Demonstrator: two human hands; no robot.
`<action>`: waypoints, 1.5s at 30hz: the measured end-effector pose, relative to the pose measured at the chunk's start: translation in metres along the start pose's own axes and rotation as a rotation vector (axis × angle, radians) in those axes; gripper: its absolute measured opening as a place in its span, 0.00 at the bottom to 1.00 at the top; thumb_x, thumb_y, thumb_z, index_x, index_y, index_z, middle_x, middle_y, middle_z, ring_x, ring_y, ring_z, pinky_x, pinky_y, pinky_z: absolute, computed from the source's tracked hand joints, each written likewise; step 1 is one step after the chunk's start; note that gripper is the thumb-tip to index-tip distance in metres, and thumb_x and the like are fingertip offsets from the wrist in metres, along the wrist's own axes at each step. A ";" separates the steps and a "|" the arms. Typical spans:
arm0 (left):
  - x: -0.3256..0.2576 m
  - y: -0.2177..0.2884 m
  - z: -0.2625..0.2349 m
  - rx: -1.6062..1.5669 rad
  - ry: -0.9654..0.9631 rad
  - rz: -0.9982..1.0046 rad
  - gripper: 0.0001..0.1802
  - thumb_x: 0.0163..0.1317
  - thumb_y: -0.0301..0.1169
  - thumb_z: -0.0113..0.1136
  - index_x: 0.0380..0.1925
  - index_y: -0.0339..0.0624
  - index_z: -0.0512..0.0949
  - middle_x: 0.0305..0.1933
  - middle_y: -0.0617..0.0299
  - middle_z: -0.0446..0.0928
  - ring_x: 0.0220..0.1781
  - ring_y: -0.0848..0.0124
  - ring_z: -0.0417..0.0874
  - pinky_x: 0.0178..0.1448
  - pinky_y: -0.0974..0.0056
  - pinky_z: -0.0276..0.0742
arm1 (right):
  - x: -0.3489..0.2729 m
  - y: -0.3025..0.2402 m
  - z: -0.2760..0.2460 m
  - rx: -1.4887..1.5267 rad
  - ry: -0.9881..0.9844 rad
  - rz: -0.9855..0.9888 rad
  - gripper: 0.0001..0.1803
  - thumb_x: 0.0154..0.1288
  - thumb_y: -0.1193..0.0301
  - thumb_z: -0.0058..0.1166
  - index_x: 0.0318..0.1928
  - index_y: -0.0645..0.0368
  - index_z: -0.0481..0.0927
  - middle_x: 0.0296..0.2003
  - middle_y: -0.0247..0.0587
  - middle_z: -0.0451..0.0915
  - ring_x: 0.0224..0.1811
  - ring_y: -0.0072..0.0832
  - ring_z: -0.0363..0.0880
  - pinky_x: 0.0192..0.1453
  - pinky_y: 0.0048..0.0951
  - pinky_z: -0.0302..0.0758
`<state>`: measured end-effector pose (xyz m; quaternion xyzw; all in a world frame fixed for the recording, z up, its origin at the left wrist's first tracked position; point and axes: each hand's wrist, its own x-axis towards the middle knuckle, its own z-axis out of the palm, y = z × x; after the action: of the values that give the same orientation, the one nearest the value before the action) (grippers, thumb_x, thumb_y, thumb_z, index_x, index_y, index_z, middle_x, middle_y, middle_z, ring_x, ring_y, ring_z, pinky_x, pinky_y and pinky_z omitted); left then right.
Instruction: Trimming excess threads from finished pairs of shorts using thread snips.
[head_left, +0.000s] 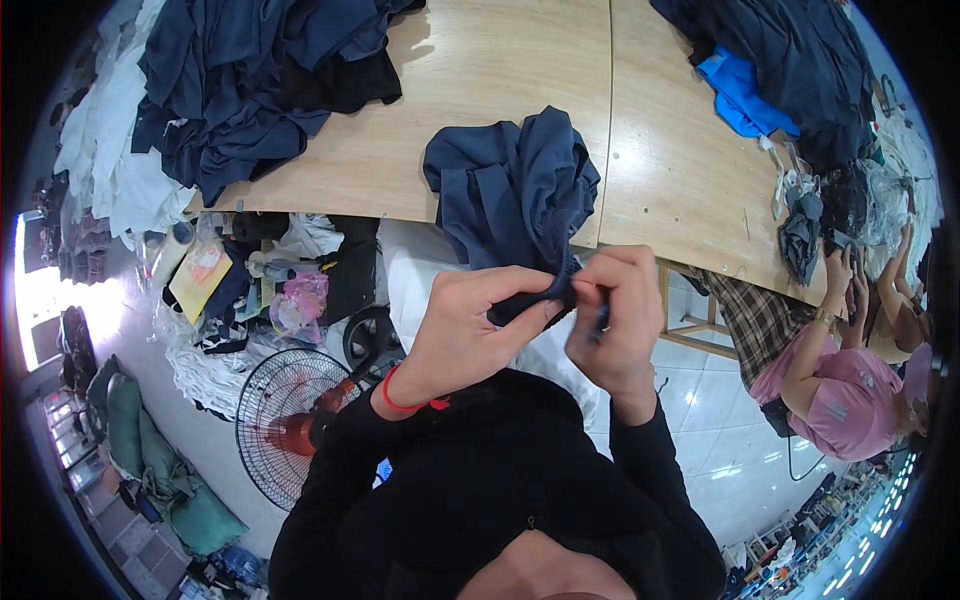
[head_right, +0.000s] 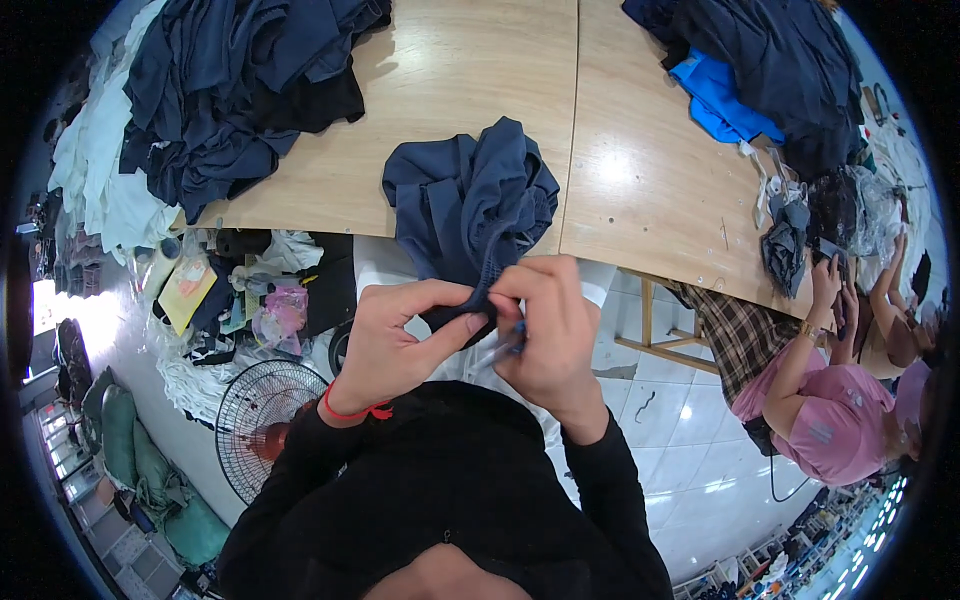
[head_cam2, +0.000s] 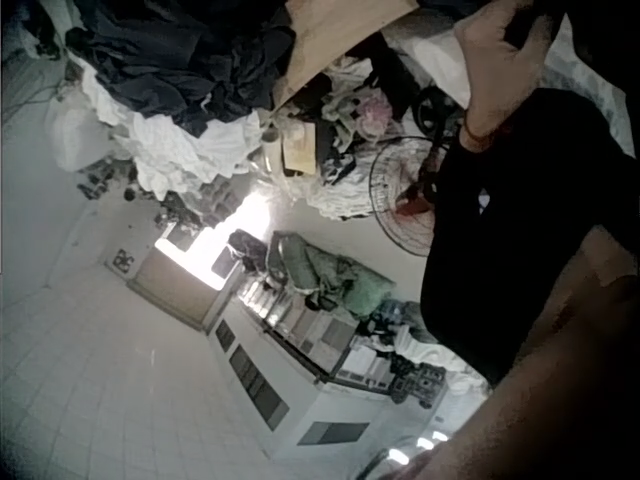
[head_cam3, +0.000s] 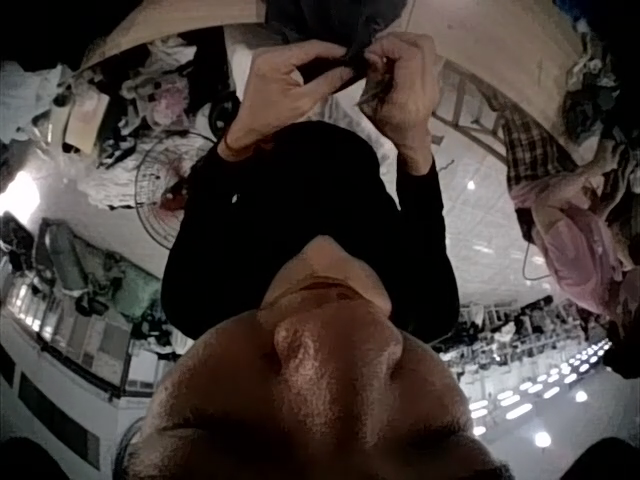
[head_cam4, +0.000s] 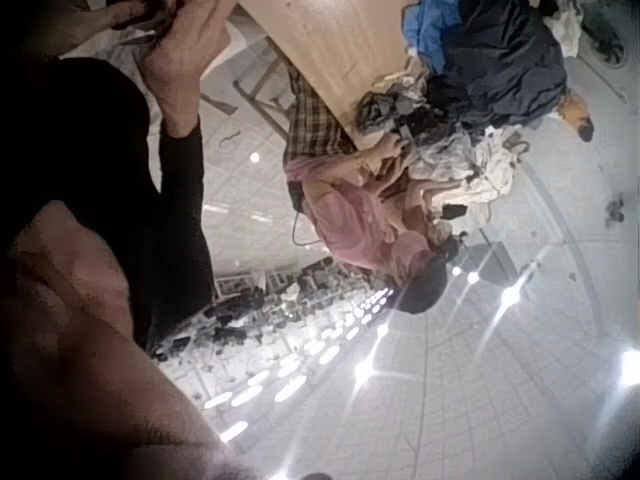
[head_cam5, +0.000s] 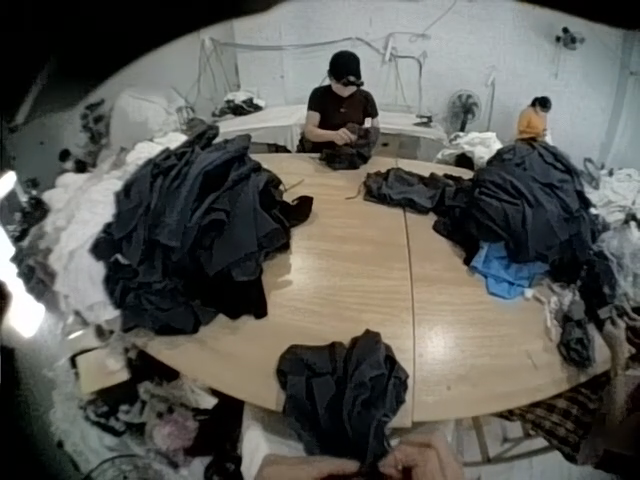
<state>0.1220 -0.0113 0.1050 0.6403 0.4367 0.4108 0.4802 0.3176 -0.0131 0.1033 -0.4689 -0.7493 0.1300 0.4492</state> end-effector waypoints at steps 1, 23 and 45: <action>0.000 0.001 -0.002 -0.046 -0.031 -0.040 0.12 0.65 0.21 0.74 0.47 0.29 0.88 0.39 0.54 0.91 0.38 0.73 0.92 0.41 0.69 0.83 | -0.001 0.004 -0.002 0.059 0.058 0.002 0.06 0.71 0.85 0.58 0.42 0.64 0.76 0.39 0.42 0.78 0.33 0.30 0.80 0.32 0.26 0.73; -0.004 0.001 -0.004 -0.387 -0.098 -0.249 0.24 0.70 0.14 0.63 0.66 0.27 0.80 0.57 0.53 0.90 0.58 0.72 0.91 0.63 0.67 0.85 | -0.011 -0.003 0.014 0.093 0.136 0.065 0.09 0.80 0.72 0.61 0.41 0.64 0.78 0.41 0.46 0.77 0.31 0.31 0.76 0.38 0.26 0.72; -0.005 -0.009 -0.007 -0.508 -0.071 -0.310 0.25 0.71 0.14 0.65 0.67 0.25 0.77 0.61 0.47 0.87 0.64 0.68 0.88 0.69 0.64 0.83 | -0.030 0.007 -0.007 0.346 0.047 0.397 0.31 0.72 0.54 0.70 0.58 0.65 0.71 0.35 0.38 0.78 0.30 0.24 0.75 0.35 0.27 0.72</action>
<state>0.1125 -0.0128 0.0971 0.4392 0.3956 0.4060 0.6970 0.3323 -0.0357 0.0863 -0.5256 -0.5988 0.3309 0.5056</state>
